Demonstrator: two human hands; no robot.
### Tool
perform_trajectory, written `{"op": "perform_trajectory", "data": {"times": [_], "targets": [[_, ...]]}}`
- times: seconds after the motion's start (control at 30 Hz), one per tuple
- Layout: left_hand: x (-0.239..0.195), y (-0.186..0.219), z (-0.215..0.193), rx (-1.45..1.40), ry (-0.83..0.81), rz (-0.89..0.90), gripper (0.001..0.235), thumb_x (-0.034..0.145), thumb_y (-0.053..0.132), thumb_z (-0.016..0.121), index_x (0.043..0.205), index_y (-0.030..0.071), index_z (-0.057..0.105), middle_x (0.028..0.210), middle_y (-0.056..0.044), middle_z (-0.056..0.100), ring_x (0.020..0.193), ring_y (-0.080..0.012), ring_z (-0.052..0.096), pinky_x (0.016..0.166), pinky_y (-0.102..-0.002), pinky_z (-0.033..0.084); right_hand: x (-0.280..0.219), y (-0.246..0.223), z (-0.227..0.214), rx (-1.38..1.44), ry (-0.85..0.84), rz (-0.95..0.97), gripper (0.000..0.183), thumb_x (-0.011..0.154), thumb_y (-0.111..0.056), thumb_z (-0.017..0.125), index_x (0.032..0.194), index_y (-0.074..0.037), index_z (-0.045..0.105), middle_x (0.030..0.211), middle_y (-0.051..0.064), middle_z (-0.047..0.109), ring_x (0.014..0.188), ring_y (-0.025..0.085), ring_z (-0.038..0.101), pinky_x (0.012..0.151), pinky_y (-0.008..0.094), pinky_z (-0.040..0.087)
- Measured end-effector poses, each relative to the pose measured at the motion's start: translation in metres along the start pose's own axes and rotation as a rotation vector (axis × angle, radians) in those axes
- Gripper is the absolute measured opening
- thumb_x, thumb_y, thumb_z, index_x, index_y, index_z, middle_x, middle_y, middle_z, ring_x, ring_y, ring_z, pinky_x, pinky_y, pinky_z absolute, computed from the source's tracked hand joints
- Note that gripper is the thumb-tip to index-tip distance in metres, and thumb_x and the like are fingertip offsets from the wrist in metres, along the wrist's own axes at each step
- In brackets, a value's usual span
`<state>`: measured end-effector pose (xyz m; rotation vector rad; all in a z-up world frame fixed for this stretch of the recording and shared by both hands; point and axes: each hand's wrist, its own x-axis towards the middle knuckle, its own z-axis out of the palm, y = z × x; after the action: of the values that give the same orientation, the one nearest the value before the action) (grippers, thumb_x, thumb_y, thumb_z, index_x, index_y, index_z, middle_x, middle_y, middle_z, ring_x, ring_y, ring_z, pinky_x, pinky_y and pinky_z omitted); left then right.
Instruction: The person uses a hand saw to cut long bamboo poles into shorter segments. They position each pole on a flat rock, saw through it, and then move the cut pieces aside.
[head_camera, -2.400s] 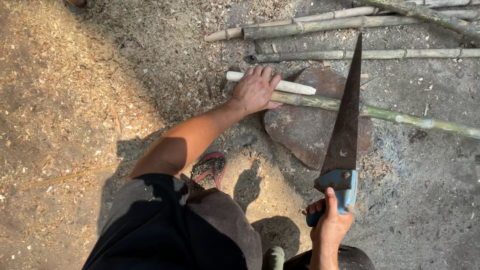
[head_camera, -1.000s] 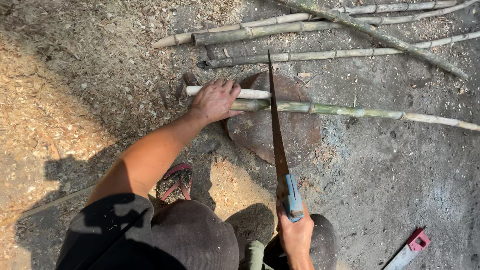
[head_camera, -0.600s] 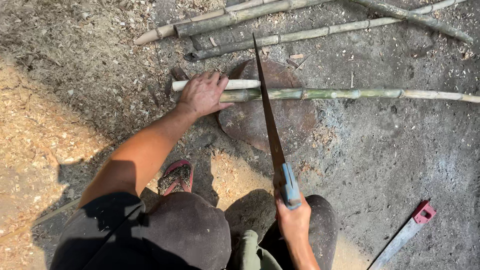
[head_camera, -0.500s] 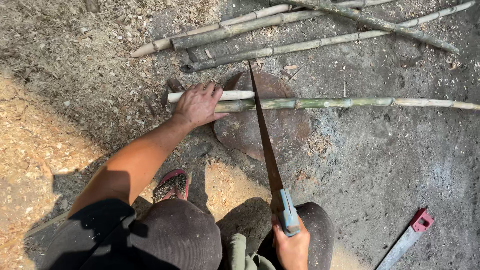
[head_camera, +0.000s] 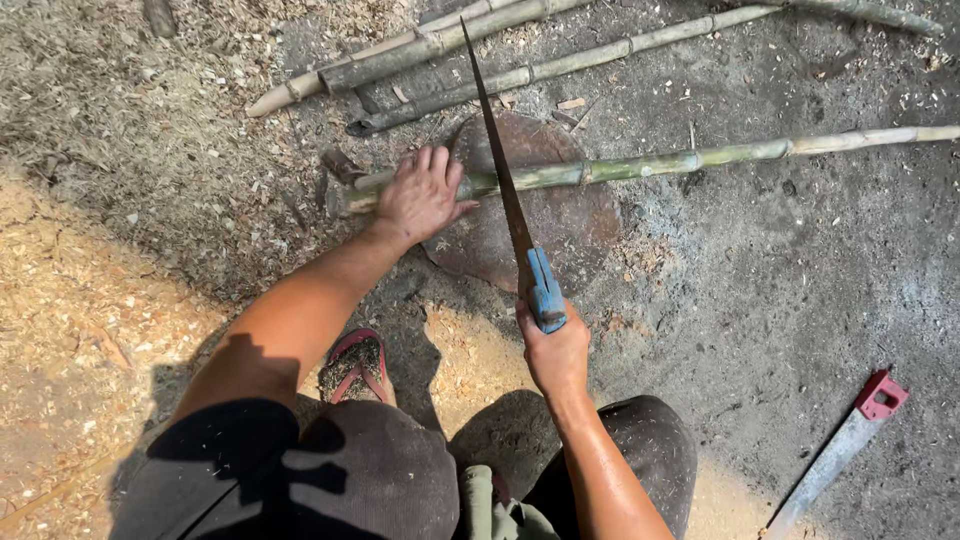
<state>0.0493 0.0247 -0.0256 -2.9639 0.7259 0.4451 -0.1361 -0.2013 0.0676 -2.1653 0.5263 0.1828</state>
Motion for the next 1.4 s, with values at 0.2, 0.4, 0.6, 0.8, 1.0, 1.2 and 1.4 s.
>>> {"op": "perform_trajectory", "data": {"times": [0.2, 0.4, 0.6, 0.8, 1.0, 1.2, 1.4], "targets": [[0.007, -0.002, -0.010, 0.037, 0.072, -0.033, 0.086, 0.102, 0.071, 0.020, 0.135, -0.006, 0.039, 0.103, -0.022, 0.054, 0.099, -0.0321, 0.064, 0.058, -0.037, 0.066, -0.073, 0.039, -0.041, -0.042, 0.010, 0.069, 0.030, 0.079, -0.017, 0.077, 0.105, -0.002, 0.072, 0.081, 0.012, 0.076, 0.072, 0.018, 0.070, 0.072, 0.035, 0.056], [0.006, -0.007, -0.020, -0.013, -0.033, -0.015, 0.087, 0.100, 0.067, 0.022, 0.153, -0.002, 0.024, 0.100, -0.027, 0.060, 0.056, -0.0217, 0.069, 0.039, -0.033, 0.060, -0.076, 0.052, -0.044, 0.007, -0.022, 0.069, 0.032, 0.077, -0.011, 0.076, 0.107, -0.003, 0.071, 0.085, 0.010, 0.078, 0.078, 0.016, 0.073, 0.076, 0.033, 0.056], [-0.005, 0.005, -0.028, -0.021, -0.010, -0.018, 0.087, 0.101, 0.071, 0.027, 0.156, 0.003, 0.024, 0.080, -0.019, 0.065, 0.049, -0.0201, 0.064, 0.038, -0.037, 0.057, -0.033, -0.015, -0.034, -0.058, -0.060, 0.118, 0.027, 0.086, -0.019, 0.079, 0.103, 0.000, 0.070, 0.077, 0.016, 0.073, 0.070, 0.021, 0.068, 0.071, 0.036, 0.054], [0.004, 0.001, -0.026, -0.075, -0.043, -0.032, 0.067, 0.106, 0.071, 0.026, 0.126, 0.009, 0.045, 0.082, -0.016, 0.064, 0.057, -0.0235, 0.067, 0.044, -0.038, 0.059, -0.084, 0.007, -0.061, 0.061, 0.005, -0.064, 0.040, 0.076, -0.015, 0.077, 0.112, -0.001, 0.069, 0.091, 0.014, 0.079, 0.084, 0.016, 0.074, 0.074, 0.035, 0.056], [0.002, 0.003, -0.024, -0.140, -0.119, -0.053, 0.063, 0.104, 0.066, 0.028, 0.127, 0.009, 0.038, 0.079, -0.017, 0.062, 0.058, -0.0286, 0.070, 0.043, -0.039, 0.062, -0.018, 0.008, -0.019, -0.113, -0.036, 0.041, 0.031, 0.088, -0.026, 0.079, 0.097, 0.001, 0.067, 0.075, 0.021, 0.071, 0.063, 0.023, 0.065, 0.067, 0.039, 0.053], [0.007, -0.002, -0.032, -0.123, -0.094, -0.041, 0.061, 0.104, 0.066, 0.028, 0.125, 0.010, 0.039, 0.076, -0.014, 0.056, 0.053, -0.0225, 0.065, 0.039, -0.035, 0.057, -0.095, -0.018, -0.074, -0.046, 0.012, 0.027, 0.038, 0.081, -0.026, 0.080, 0.108, -0.001, 0.070, 0.080, 0.014, 0.078, 0.073, 0.016, 0.073, 0.068, 0.034, 0.057], [0.008, -0.007, -0.035, -0.125, -0.085, -0.016, 0.061, 0.105, 0.067, 0.027, 0.121, 0.011, 0.043, 0.066, -0.010, 0.055, 0.052, -0.0196, 0.061, 0.045, -0.038, 0.056, -0.006, 0.004, -0.018, -0.017, -0.039, 0.033, 0.033, 0.090, -0.031, 0.077, 0.101, 0.000, 0.070, 0.073, 0.015, 0.073, 0.066, 0.020, 0.067, 0.066, 0.037, 0.055]]}}
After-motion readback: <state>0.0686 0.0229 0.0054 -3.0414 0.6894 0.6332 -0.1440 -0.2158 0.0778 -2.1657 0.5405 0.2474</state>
